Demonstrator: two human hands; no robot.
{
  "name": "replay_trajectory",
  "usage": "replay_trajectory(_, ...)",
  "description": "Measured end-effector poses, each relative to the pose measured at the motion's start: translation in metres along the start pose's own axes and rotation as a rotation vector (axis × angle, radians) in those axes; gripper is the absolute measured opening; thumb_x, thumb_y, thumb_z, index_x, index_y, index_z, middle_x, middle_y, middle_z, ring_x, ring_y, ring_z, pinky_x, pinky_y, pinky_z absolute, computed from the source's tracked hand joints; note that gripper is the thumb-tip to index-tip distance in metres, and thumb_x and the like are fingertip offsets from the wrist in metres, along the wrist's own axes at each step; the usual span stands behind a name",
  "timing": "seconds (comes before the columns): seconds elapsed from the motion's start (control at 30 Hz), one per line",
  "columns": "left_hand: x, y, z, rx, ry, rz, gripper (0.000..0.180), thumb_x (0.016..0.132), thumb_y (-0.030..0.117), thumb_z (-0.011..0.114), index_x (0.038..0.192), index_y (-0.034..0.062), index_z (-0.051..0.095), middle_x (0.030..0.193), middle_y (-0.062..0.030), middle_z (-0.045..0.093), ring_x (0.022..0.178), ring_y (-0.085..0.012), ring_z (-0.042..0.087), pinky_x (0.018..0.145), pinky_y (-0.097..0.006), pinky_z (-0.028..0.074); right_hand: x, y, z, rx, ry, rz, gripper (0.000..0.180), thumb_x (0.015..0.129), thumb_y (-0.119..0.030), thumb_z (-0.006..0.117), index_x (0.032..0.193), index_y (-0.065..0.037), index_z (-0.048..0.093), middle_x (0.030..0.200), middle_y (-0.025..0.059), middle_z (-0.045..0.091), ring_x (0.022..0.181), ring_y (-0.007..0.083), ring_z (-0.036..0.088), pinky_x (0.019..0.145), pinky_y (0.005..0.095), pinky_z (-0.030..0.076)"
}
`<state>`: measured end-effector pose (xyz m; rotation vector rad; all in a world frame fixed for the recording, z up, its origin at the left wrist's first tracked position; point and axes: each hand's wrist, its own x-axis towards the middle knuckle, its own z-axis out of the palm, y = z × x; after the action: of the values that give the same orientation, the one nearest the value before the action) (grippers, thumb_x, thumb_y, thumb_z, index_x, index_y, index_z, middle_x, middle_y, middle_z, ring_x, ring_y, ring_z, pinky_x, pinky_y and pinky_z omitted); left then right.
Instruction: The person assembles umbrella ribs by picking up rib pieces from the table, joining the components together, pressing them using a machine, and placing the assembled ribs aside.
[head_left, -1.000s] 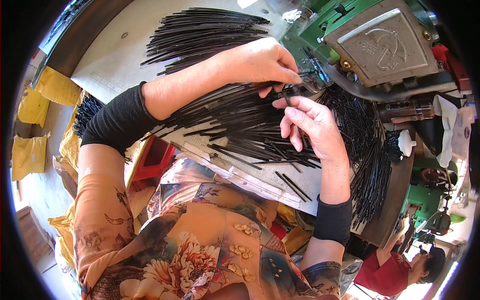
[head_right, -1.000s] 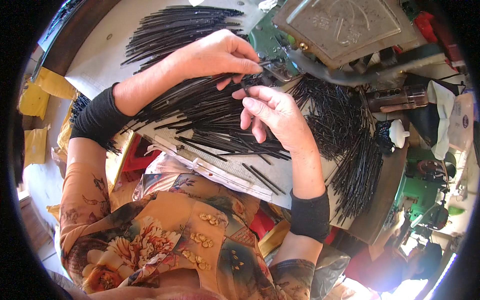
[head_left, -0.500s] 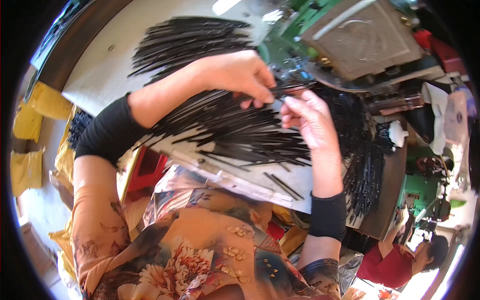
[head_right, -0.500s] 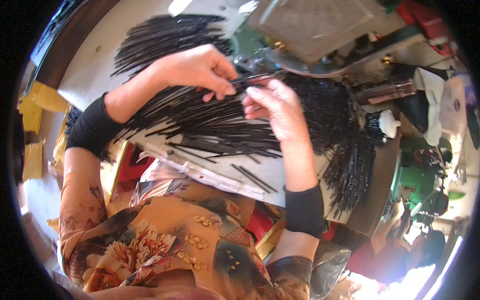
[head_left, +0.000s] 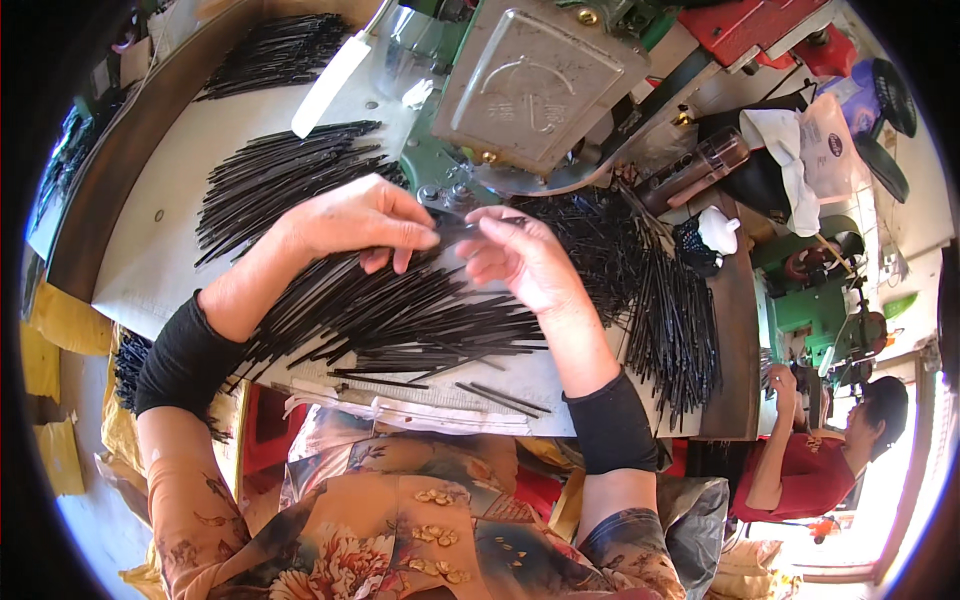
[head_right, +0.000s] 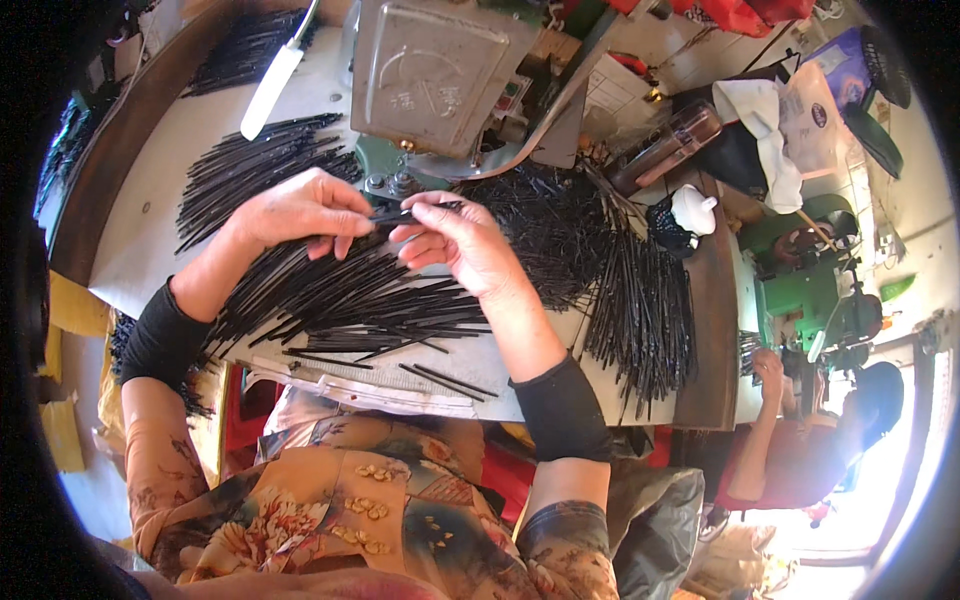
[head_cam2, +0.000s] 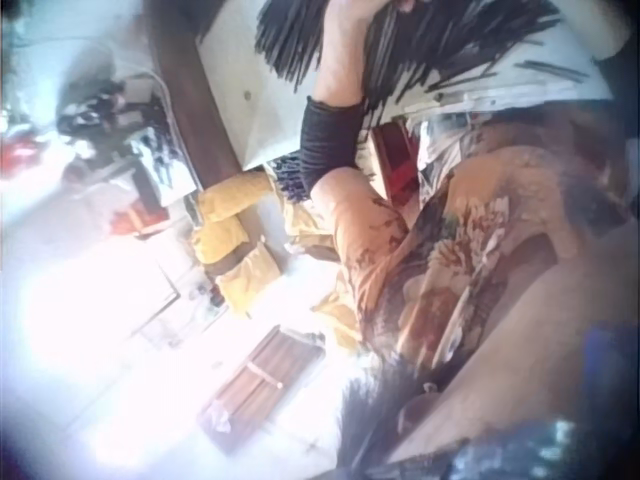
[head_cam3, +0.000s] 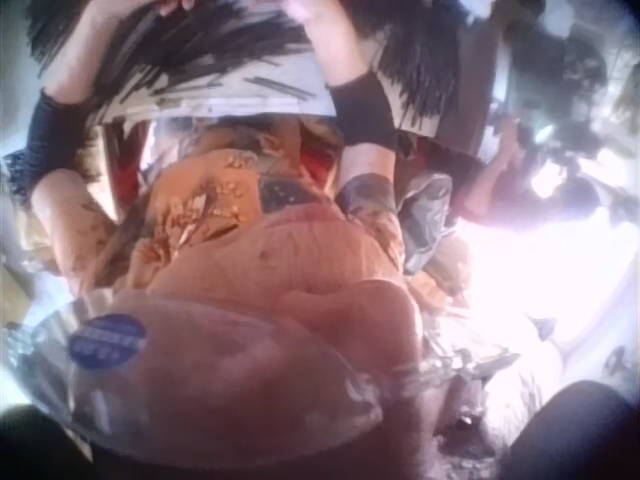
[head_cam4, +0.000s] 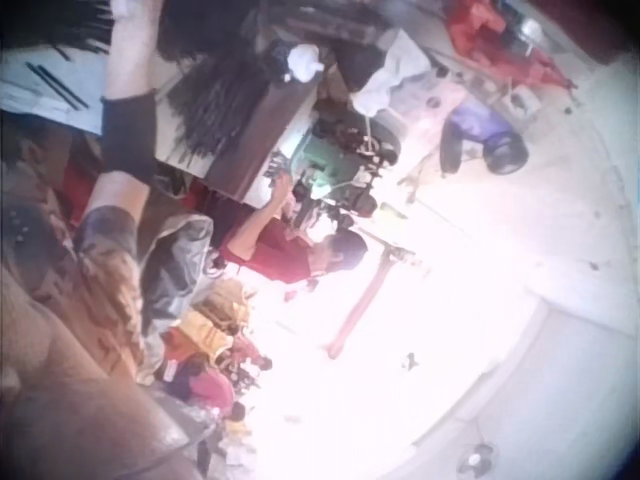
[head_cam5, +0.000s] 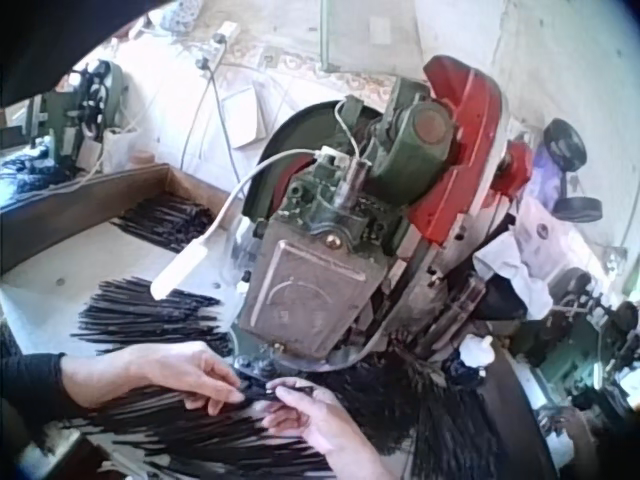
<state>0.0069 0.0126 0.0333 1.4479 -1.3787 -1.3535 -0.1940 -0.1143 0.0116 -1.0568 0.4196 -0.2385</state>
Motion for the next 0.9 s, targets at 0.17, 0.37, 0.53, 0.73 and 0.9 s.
replay_trajectory(0.17, 0.007, -0.012, -0.019, -0.038, 0.252, 0.08, 0.028, 0.086, 0.029, 0.058, 0.091, 0.0018, 0.063, 0.064, -0.0041, 0.061, 0.044, -0.0058, 0.051, 0.04, -0.018, 0.04, 0.005, -0.003, -0.016, 0.065, 0.16, -0.155, 0.024, 0.087, -0.016, 0.054, 0.104, 0.001, 0.054, 0.088, 0.0194, 0.065, 0.069, 0.0206, 0.066, 0.057, 0.0271, 0.055)
replay_trajectory(0.37, 0.026, -0.025, -0.015, -0.172, 0.346, 0.087, 0.026, 0.085, 0.028, 0.059, 0.084, 0.0018, 0.062, 0.059, 0.0001, 0.052, 0.042, -0.0046, 0.041, 0.039, -0.02, 0.029, 0.01, -0.001, -0.024, 0.072, 0.178, -0.282, 0.024, 0.088, -0.01, 0.051, 0.108, 0.003, 0.054, 0.096, 0.0194, 0.063, 0.079, 0.0212, 0.066, 0.064, 0.0281, 0.056)
replay_trajectory(0.53, 0.028, -0.025, -0.012, -0.272, 0.351, 0.048, 0.022, 0.084, 0.022, 0.062, 0.088, 0.0001, 0.061, 0.057, 0.0001, 0.049, 0.042, -0.0051, 0.037, 0.038, -0.021, 0.026, 0.01, 0.0, -0.024, 0.039, 0.204, -0.306, 0.021, 0.088, -0.01, 0.051, 0.105, 0.002, 0.053, 0.098, 0.0208, 0.062, 0.079, 0.0211, 0.065, 0.065, 0.0286, 0.057)
replay_trajectory(0.73, 0.024, -0.028, -0.017, -0.26, 0.333, 0.041, 0.024, 0.084, 0.023, 0.062, 0.089, -0.0008, 0.062, 0.057, 0.0012, 0.046, 0.043, -0.0044, 0.036, 0.037, -0.02, 0.025, 0.01, 0.0, -0.017, 0.016, 0.216, -0.294, 0.02, 0.088, -0.01, 0.051, 0.104, 0.002, 0.053, 0.097, 0.0207, 0.062, 0.078, 0.0208, 0.065, 0.064, 0.0281, 0.056)
replay_trajectory(0.9, 0.027, -0.025, -0.012, -0.214, 0.334, 0.077, 0.026, 0.084, 0.024, 0.063, 0.09, -0.001, 0.062, 0.058, 0.0017, 0.047, 0.043, -0.0035, 0.036, 0.037, -0.019, 0.026, 0.008, -0.002, -0.022, 0.012, 0.225, -0.301, 0.021, 0.088, -0.009, 0.051, 0.104, 0.003, 0.053, 0.097, 0.0205, 0.062, 0.077, 0.021, 0.066, 0.063, 0.0278, 0.056)
